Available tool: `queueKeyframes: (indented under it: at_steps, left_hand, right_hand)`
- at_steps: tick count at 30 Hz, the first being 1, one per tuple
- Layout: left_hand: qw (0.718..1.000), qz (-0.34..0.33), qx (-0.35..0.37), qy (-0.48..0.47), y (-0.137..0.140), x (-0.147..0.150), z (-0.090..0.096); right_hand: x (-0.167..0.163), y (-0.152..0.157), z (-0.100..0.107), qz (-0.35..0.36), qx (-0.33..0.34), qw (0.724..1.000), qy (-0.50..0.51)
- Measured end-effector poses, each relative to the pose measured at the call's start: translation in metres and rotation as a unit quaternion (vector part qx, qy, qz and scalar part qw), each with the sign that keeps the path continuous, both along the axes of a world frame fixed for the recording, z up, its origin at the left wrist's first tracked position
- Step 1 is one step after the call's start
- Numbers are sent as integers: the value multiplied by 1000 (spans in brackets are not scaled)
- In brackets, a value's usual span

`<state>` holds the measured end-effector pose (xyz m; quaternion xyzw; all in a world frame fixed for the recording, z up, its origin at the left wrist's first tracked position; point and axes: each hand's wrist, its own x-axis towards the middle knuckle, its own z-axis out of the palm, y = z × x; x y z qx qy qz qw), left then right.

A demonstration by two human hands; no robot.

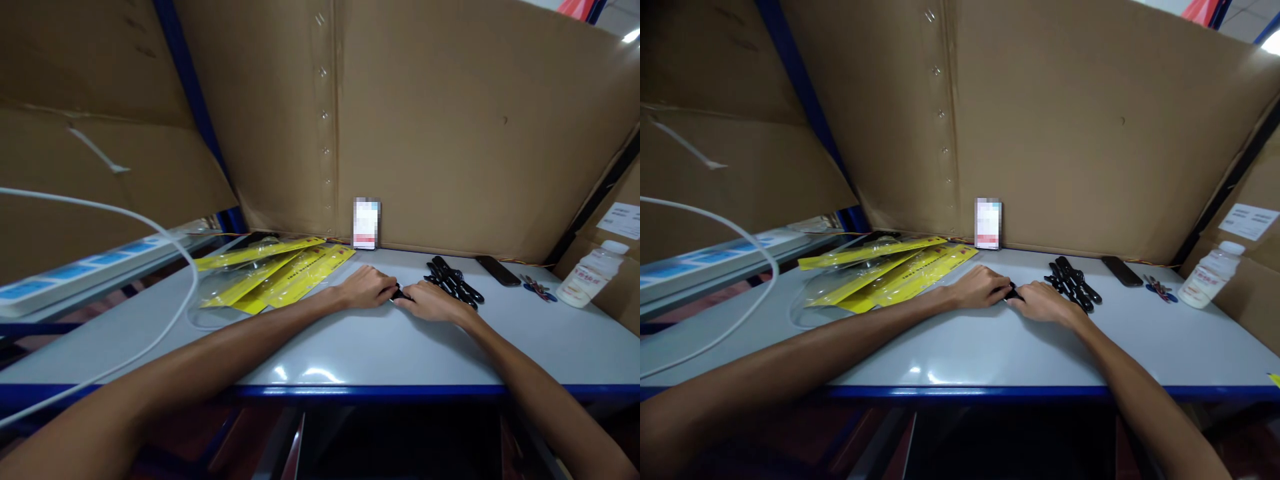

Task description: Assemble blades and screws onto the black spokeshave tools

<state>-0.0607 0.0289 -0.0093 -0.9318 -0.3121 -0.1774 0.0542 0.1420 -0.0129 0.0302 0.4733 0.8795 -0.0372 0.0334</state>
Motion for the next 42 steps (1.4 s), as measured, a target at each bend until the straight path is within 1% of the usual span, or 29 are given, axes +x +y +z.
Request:
queueKeyframes:
  at_steps: [3, 5, 7, 10, 12, 14, 18, 21, 25, 30, 33, 38, 42]
  left_hand:
    - [999, -38, 16, 0, -2, 2, -1]
    - [999, -40, 27, -4, -1, 5, -2]
    - [999, -18, 35, -7, 3, 6, -2]
    - [999, 33, 41, -14, 9, 4, 0]
    - [998, 50, 38, -19, 10, 1, 1]
    - [998, 40, 35, -15, 8, -2, 2]
    - [998, -18, 49, 24, 1, -2, 1]
    - [996, -23, 62, 52, -1, 4, 2]
    - [995, 30, 55, 80, -1, 13, 7]
    - [993, 92, 28, 65, -2, 16, 14]
    - [992, 110, 8, 55, -3, 15, 15]
    - [992, 117, -22, 27, 0, 14, 10]
    - [986, 159, -48, 22, -1, 16, 11]
  right_hand:
    - [1, 2, -2, 8, -1, 1000, -1]
    - [1, 3, -3, 12, -3, 1000, 1]
    - [1, 2, -2, 10, -2, 1000, 0]
    - [0, -1, 1, 4, 4, 1000, -5]
    - [0, -2, 1, 1, 6, 1000, -8]
    - [0, -1, 1, 2, 5, 1000, -8]
    - [0, 1, -1, 3, 0, 1000, -6]
    - [0, 1, -2, 2, -2, 1000, -8]
    - [-2, 1, -1, -4, 1, 1000, -13]
    - [-1, -1, 0, -10, 3, 1000, -12]
    - [-1, -2, 1, -7, 4, 1000, -12]
    - [-1, -1, 0, -6, 6, 1000, -10]
    - [-2, 0, -2, -10, 5, 1000, -12]
